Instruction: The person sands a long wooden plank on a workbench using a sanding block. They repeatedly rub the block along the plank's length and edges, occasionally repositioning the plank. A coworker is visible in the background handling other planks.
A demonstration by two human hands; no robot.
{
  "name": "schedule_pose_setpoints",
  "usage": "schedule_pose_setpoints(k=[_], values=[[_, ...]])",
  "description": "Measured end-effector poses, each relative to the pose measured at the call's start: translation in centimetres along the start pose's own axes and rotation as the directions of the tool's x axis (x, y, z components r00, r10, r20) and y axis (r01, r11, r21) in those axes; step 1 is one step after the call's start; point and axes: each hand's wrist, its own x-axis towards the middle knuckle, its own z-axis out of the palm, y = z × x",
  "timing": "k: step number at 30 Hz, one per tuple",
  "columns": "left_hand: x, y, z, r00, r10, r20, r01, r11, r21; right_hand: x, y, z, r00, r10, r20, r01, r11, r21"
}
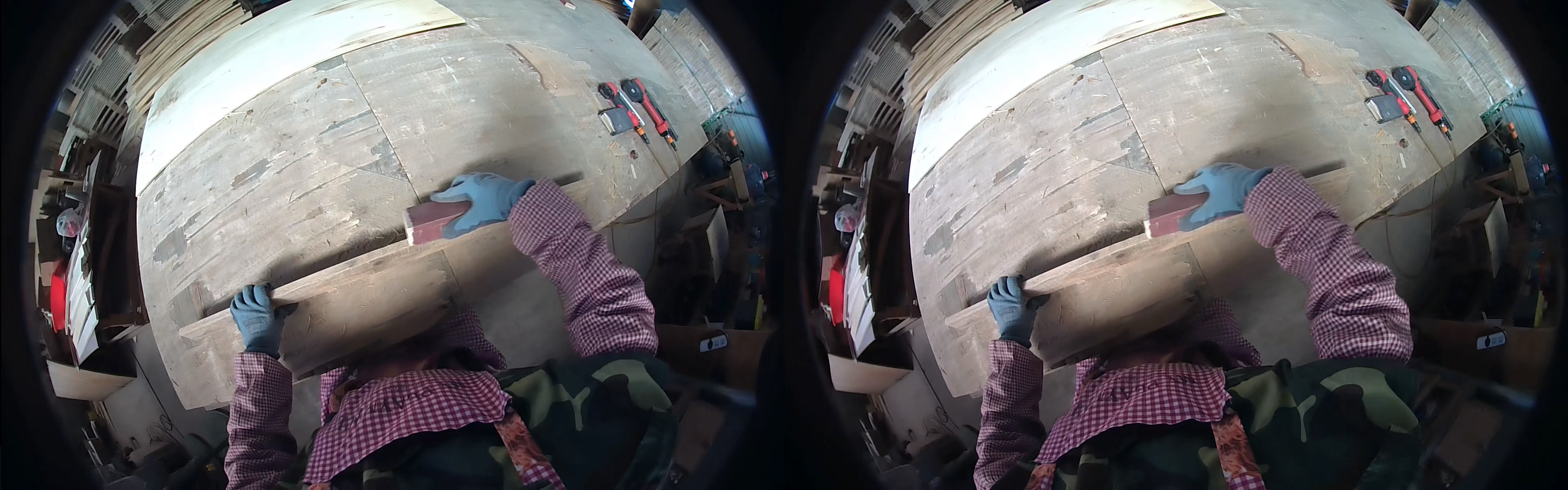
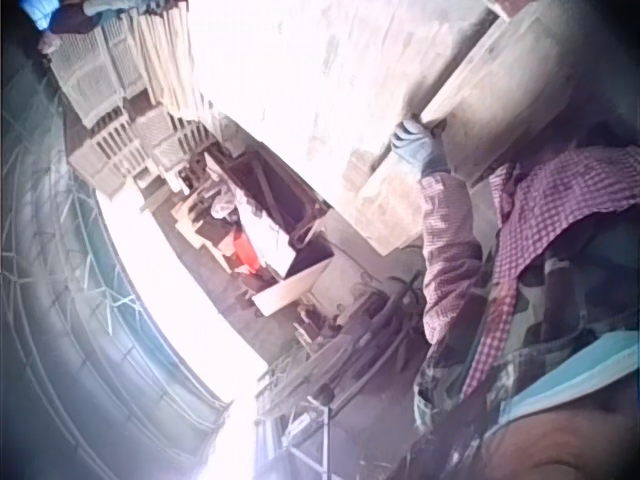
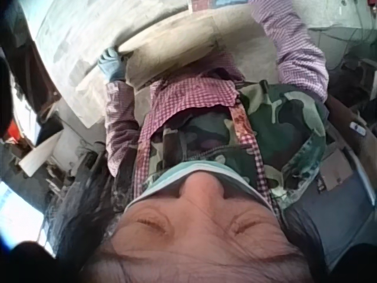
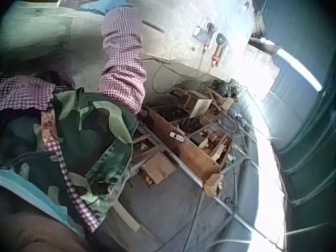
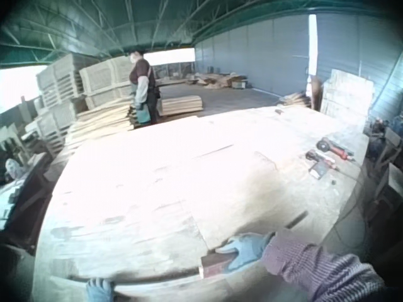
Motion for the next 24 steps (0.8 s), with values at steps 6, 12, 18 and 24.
schedule_pose_setpoints(k=[6, 12, 18, 24], values=[[0.8, -0.6, 0.6, 1.0, 0.013, 0.002, -0.013, 1.0, 0.016, 6.5, -15.7, 3.8, 0.943, -0.332, 0.03, 0.332, 0.926, -0.177], [0.0, 0.2, -0.2, 0.999, -0.035, 0.007, 0.035, 0.999, -0.003, -3.4, 1.6, -1.0, 0.989, 0.053, -0.135, -0.083, 0.97, -0.228], [0.3, 0.3, 0.4, 0.999, -0.031, -0.005, 0.031, 0.999, 0.004, -10.4, 11.0, -2.8, 0.902, 0.338, -0.267, -0.383, 0.913, -0.138], [0.4, 0.3, 0.3, 0.999, -0.036, 0.022, 0.036, 0.999, -0.004, 6.7, -9.0, 4.8, 0.937, -0.319, -0.144, 0.29, 0.937, -0.193]])
